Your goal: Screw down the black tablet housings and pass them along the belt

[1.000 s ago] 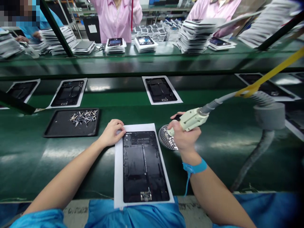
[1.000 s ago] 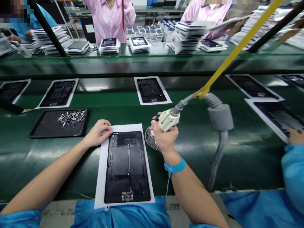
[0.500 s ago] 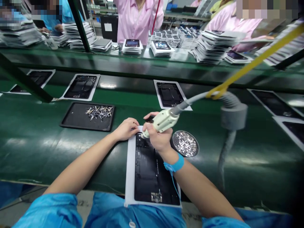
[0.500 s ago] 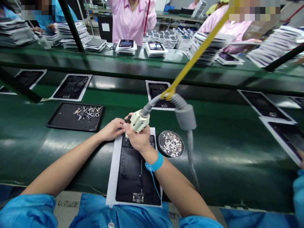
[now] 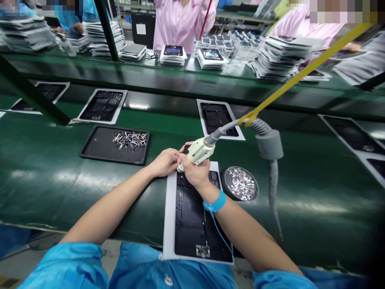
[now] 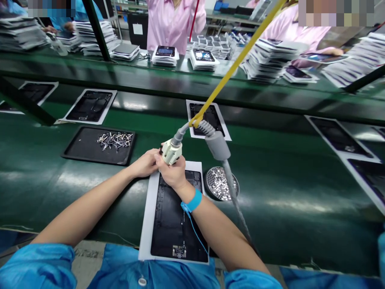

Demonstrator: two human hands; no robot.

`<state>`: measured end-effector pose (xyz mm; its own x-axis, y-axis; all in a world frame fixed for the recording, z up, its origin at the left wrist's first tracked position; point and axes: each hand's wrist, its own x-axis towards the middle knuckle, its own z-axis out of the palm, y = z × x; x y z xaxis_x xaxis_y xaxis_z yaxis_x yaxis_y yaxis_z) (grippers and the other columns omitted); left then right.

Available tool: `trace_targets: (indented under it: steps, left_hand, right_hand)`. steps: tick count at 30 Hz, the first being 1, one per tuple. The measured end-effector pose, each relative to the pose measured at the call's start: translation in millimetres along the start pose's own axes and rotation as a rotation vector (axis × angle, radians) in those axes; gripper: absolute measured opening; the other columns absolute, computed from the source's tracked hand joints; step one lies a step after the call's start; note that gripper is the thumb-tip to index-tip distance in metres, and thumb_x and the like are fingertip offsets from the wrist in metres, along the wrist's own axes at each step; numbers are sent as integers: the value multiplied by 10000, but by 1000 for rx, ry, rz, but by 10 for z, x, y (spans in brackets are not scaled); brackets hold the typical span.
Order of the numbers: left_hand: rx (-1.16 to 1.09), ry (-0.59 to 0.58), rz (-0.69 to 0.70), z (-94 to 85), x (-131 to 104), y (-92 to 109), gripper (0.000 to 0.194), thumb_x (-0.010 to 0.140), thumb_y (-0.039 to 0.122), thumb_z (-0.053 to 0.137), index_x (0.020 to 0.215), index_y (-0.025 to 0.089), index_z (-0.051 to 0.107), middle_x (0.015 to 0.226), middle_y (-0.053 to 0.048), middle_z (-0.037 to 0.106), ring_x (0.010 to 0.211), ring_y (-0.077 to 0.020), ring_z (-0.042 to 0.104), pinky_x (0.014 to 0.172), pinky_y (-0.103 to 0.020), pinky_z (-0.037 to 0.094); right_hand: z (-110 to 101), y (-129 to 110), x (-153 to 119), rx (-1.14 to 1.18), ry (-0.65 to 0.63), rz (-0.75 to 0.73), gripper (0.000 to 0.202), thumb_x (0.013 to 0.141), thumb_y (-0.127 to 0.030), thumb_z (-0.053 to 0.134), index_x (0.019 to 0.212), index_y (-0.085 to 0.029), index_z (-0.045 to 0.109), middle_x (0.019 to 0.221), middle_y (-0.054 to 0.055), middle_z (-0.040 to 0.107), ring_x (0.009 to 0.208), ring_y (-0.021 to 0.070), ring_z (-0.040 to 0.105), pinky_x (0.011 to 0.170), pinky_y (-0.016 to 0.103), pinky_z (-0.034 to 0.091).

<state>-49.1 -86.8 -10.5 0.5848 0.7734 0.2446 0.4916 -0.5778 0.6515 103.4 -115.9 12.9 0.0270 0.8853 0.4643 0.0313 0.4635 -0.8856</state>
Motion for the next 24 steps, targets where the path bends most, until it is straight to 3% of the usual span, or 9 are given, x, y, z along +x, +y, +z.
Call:
trace_targets:
  steps: [5,10,14,17,19,22,24]
  left_hand:
    - [3,-2,1,-3,5,5,195,951,230,550,834,196,702,1014,-90,716,1021,-251,650,988,-426,514]
    - [-13,-8,-15,-21,-13,1,170,948,245,572,857,209,710,1063,-86,729,1091,-255,648,1028,-443,508]
    - [9,6,8,-43,-51,2,181,958,255,572,840,208,701,1076,-82,724,1089,-235,651,1020,-433,512]
    - [104,60,-33,-22,-19,50,165,966,292,578,1038,207,700,1114,-91,711,1098,-249,645,1004,-437,514]
    - [197,63,-76,20,54,109,274,956,367,616,1168,202,672,1159,-109,696,1100,-274,644,982,-441,517]
    - [325,-25,-153,101,215,196,373,900,482,696,1155,211,672,1111,-107,702,1009,-290,672,881,-405,532]
    - [340,-148,-167,133,331,217,287,904,493,686,1020,231,688,981,-71,717,886,-265,683,779,-355,521]
  right_hand:
    - [31,42,-25,-53,3,-19,266,827,-331,745,1061,-244,654,735,-25,695,702,187,713,863,427,624]
    - [-78,-83,64,3,18,10,261,862,-351,730,1085,-250,639,944,20,746,697,158,727,744,348,649]
    - [-529,-253,133,29,176,-51,216,894,-319,698,1087,-260,622,977,2,728,608,123,697,559,273,607]
    - [-958,-321,118,-27,303,-103,220,875,-280,711,1072,-242,623,923,-7,710,536,108,657,510,270,569]
    - [-1179,-319,83,-79,377,-110,228,862,-273,714,1064,-226,621,901,-6,707,504,102,633,502,277,558]
    - [-1356,-270,31,-126,452,-107,233,850,-279,717,1053,-217,621,881,-7,709,488,99,617,499,282,554]
    - [-1400,-230,13,-146,459,-98,235,843,-277,722,1049,-220,624,873,-7,714,498,103,624,504,282,556]
